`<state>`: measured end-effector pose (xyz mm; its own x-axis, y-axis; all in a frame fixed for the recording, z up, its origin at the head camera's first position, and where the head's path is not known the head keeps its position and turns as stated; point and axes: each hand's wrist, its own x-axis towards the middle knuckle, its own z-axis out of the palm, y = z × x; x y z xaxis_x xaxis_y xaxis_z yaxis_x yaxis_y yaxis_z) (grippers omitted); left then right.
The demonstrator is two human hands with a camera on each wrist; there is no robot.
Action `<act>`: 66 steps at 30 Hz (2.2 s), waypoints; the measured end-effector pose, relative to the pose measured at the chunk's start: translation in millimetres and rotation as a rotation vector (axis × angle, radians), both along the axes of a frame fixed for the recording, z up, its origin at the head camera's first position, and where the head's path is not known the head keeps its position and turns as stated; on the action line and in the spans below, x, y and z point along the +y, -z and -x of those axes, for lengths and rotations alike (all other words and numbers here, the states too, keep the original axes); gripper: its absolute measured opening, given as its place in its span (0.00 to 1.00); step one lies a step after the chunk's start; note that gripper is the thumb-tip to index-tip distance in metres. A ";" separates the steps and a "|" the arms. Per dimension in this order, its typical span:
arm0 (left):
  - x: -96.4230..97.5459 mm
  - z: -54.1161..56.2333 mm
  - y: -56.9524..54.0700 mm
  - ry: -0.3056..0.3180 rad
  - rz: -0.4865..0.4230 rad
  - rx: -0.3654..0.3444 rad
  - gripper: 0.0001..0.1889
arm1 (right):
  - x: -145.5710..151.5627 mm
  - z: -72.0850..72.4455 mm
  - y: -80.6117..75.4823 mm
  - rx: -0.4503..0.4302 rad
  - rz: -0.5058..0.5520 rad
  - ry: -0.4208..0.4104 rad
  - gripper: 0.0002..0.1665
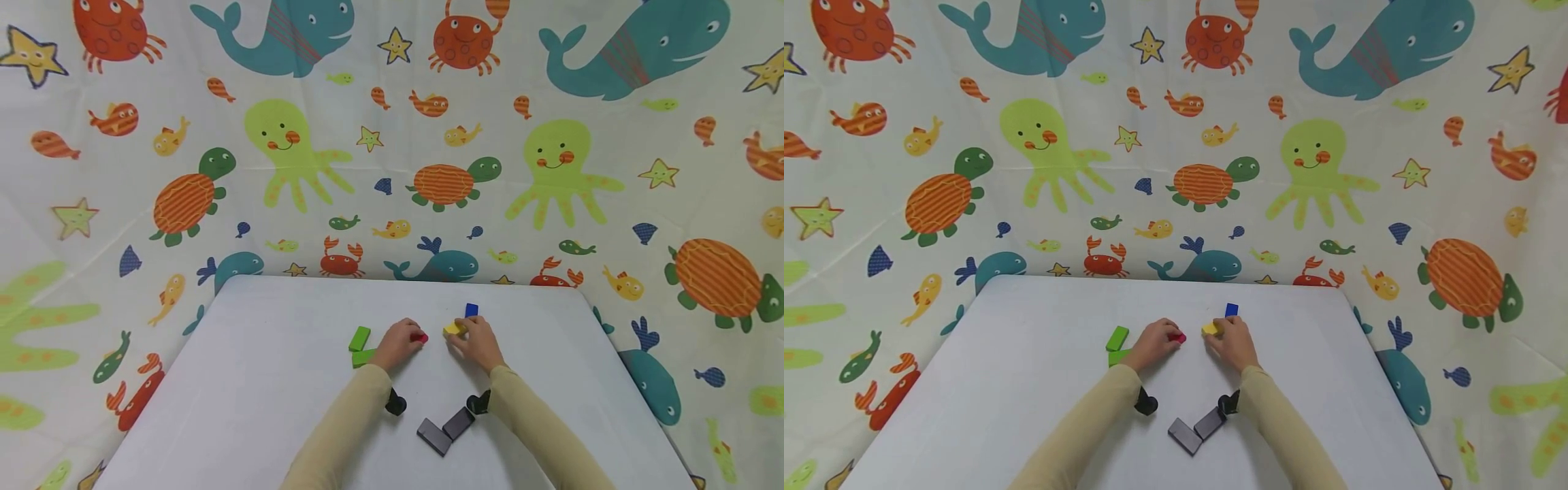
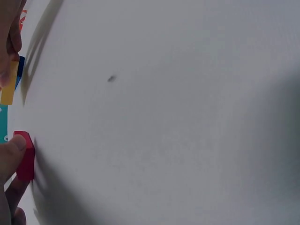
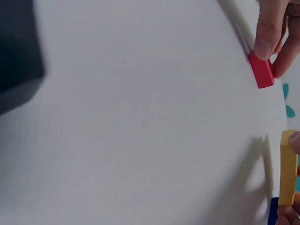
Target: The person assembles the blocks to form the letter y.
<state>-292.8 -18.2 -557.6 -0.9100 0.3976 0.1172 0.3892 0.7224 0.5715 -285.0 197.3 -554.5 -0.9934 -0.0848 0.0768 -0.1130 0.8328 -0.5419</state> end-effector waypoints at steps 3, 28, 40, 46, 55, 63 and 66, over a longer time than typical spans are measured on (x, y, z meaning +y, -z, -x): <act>5.4 -0.9 -1.3 -0.020 -0.008 -0.029 0.11 | -2.0 6.3 -2.2 -0.011 0.019 0.018 0.29; 13.7 4.6 -3.7 -0.041 0.021 -0.042 0.11 | -11.1 26.4 3.5 -0.028 -0.020 -0.147 0.26; 15.1 4.4 -4.2 -0.049 0.006 -0.054 0.11 | -18.9 28.4 3.7 -0.037 -0.014 -0.141 0.26; 14.8 3.9 -5.5 -0.046 0.011 -0.057 0.12 | -22.6 26.9 2.8 -0.039 -0.006 -0.131 0.25; 14.8 4.9 -2.7 -0.059 0.012 -0.061 0.11 | -26.2 26.0 2.1 -0.058 0.002 -0.135 0.24; 15.2 4.8 -3.7 -0.060 0.009 -0.072 0.11 | -26.7 27.5 3.4 -0.060 0.012 -0.123 0.24; 15.1 3.7 -3.8 -0.060 0.008 -0.071 0.11 | -27.3 27.4 4.1 -0.053 0.006 -0.128 0.24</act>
<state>-296.4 -3.1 -553.8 -0.9381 0.3428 0.0483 0.3036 0.7477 0.5906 -312.4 170.0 -558.6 -0.9772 -0.2106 0.0254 -0.1890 0.8102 -0.5549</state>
